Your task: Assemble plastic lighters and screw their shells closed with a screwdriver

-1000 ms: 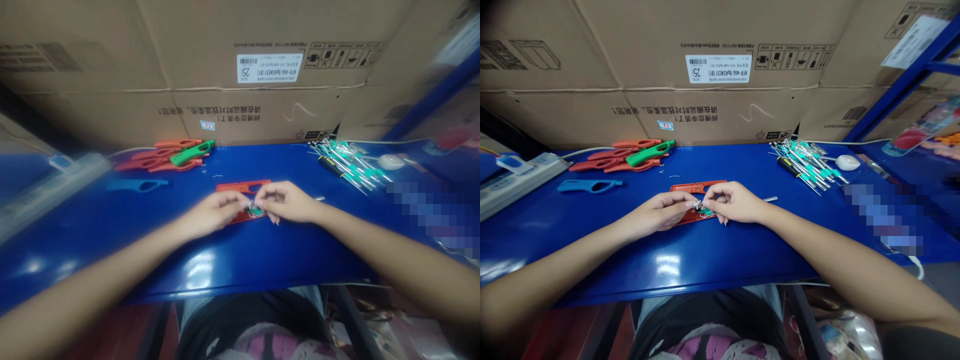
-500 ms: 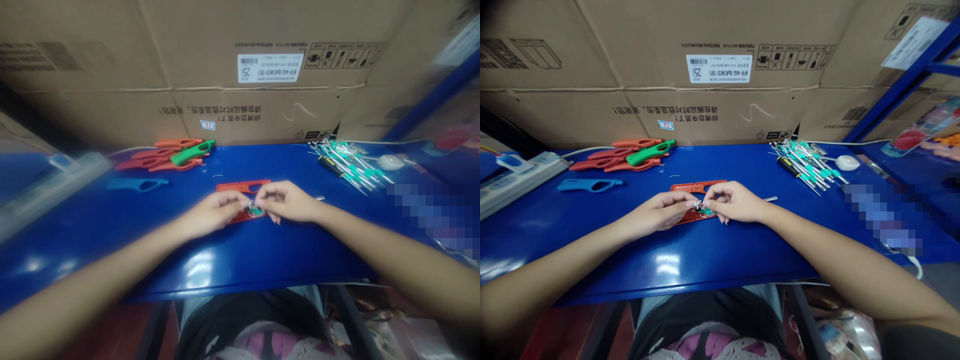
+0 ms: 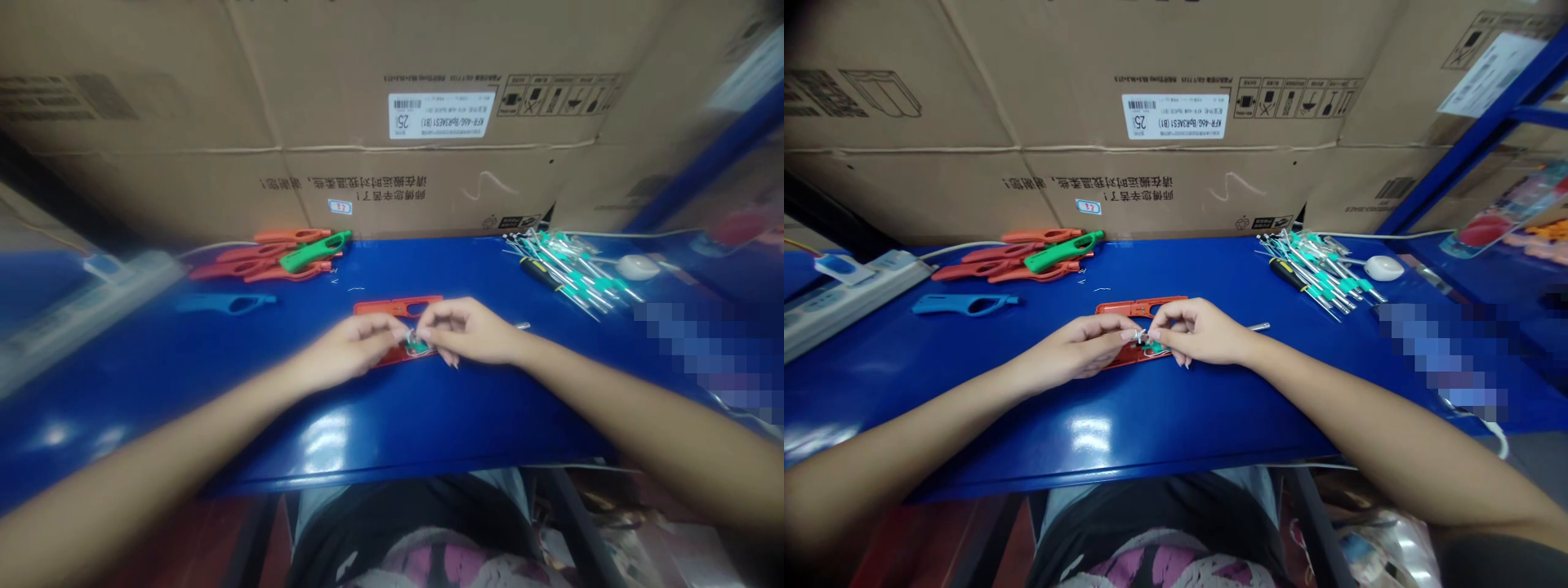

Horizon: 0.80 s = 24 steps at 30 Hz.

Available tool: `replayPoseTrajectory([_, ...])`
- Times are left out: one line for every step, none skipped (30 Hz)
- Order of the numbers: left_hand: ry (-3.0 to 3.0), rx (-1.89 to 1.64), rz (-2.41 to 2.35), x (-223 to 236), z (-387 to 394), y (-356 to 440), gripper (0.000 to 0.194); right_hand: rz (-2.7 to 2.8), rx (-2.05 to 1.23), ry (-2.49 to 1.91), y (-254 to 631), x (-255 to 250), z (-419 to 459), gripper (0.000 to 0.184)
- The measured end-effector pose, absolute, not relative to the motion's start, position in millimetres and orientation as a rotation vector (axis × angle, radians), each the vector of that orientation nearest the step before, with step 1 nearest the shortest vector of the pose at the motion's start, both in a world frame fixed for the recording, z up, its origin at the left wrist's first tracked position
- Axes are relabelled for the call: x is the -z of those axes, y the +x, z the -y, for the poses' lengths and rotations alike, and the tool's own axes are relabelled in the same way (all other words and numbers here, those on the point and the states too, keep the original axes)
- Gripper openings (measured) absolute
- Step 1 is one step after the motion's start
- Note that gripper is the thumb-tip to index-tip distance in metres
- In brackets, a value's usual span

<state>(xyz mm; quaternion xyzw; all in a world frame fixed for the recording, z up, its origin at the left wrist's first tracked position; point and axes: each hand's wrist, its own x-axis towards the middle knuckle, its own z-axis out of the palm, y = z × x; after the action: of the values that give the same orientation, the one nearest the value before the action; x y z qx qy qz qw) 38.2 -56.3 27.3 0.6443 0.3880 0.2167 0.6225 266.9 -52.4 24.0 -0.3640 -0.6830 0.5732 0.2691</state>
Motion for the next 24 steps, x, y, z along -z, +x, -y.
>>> replayPoseTrajectory([1.485,-0.497,-0.893,-27.5,56.4,38.2,0.040,1.840,-1.545,-0.980,266.9,-24.2,52.6,0.024])
replayPoseTrajectory([1.490,-0.497,-0.896,-27.7,56.3,38.1,0.040,1.838,-1.546,-0.980,266.8,-24.4,52.7,0.024])
replayPoseTrajectory([1.493,-0.497,-0.897,-27.8,56.3,38.0,0.040,1.836,-1.547,-0.982,266.8,-24.5,52.7,0.025])
replayPoseTrajectory([1.495,-0.497,-0.897,-27.8,56.2,37.9,0.040,1.835,-1.549,-0.984,266.8,-24.4,52.6,0.025])
replayPoseTrajectory([1.497,-0.497,-0.896,-27.9,56.2,37.8,0.040,1.834,-1.550,-0.986,266.8,-24.3,52.5,0.025])
replayPoseTrajectory([1.499,-0.494,-0.893,-27.9,56.2,37.7,0.040,1.832,-1.549,-0.987,266.7,-24.1,52.3,0.026])
replayPoseTrajectory([1.502,-0.493,-0.891,-28.0,56.2,37.7,0.040,1.830,-1.548,-0.986,266.7,-23.9,52.2,0.026])
replayPoseTrajectory([1.505,-0.491,-0.890,-28.1,56.3,37.7,0.040,1.828,-1.548,-0.986,266.6,-23.6,52.1,0.026])
replayPoseTrajectory([1.508,-0.492,-0.890,-28.2,56.4,37.7,0.039,1.826,-1.547,-0.986,266.6,-23.4,52.1,0.027])
replayPoseTrajectory([1.510,-0.493,-0.891,-28.3,56.4,37.7,0.039,1.826,-1.546,-0.988,266.6,-23.2,52.1,0.027])
replayPoseTrajectory([1.512,-0.494,-0.891,-28.4,56.5,37.8,0.039,1.827,-1.545,-0.990,266.6,-23.1,52.2,0.027])
replayPoseTrajectory([1.512,-0.494,-0.891,-28.5,56.5,37.9,0.040,1.828,-1.545,-0.992,266.6,-23.1,52.3,0.028])
replayPoseTrajectory([1.512,-0.496,-0.892,-28.5,56.5,37.9,0.040,1.830,-1.542,-0.992,266.6,-23.1,52.4,0.028])
replayPoseTrajectory([1.513,-0.495,-0.891,-28.4,56.4,37.9,0.040,1.832,-1.540,-0.990,266.7,-23.3,52.5,0.029])
replayPoseTrajectory([1.515,-0.496,-0.891,-28.2,56.3,37.9,0.040,1.835,-1.538,-0.988,266.7,-23.5,52.5,0.029])
replayPoseTrajectory([1.517,-0.497,-0.892,-27.9,56.2,37.8,0.040,1.840,-1.535,-0.986,266.8,-23.8,52.6,0.029])
replayPoseTrajectory([1.518,-0.498,-0.894,-27.7,56.1,37.7,0.040,1.845,-1.531,-0.988,266.9,-24.1,52.6,0.030])
replayPoseTrajectory([1.520,-0.498,-0.896,-27.5,55.9,37.6,0.040,1.853,-1.527,-0.991,267.0,-24.4,52.6,0.030])
replayPoseTrajectory([1.521,-0.498,-0.898,-27.3,55.8,37.5,0.041,1.859,-1.523,-0.997,267.0,-24.6,52.5,0.030])
replayPoseTrajectory([1.520,-0.497,-0.899,-27.2,55.8,37.4,0.041,1.863,-1.520,-1.003,267.1,-24.7,52.5,0.031])
replayPoseTrajectory([1.520,-0.495,-0.899,-27.2,55.8,37.4,0.041,1.864,-1.519,-1.008,267.1,-24.8,52.4,0.031])
replayPoseTrajectory([1.519,-0.493,-0.899,-27.3,55.8,37.4,0.041,1.863,-1.519,-1.010,267.0,-24.7,52.4,0.030])
replayPoseTrajectory([1.517,-0.491,-0.899,-27.5,55.8,37.4,0.041,1.860,-1.519,-1.010,266.9,-24.5,52.4,0.030])
replayPoseTrajectory([1.513,-0.491,-0.902,-27.6,55.8,37.4,0.042,1.856,-1.519,-1.010,266.8,-24.4,52.4,0.030])
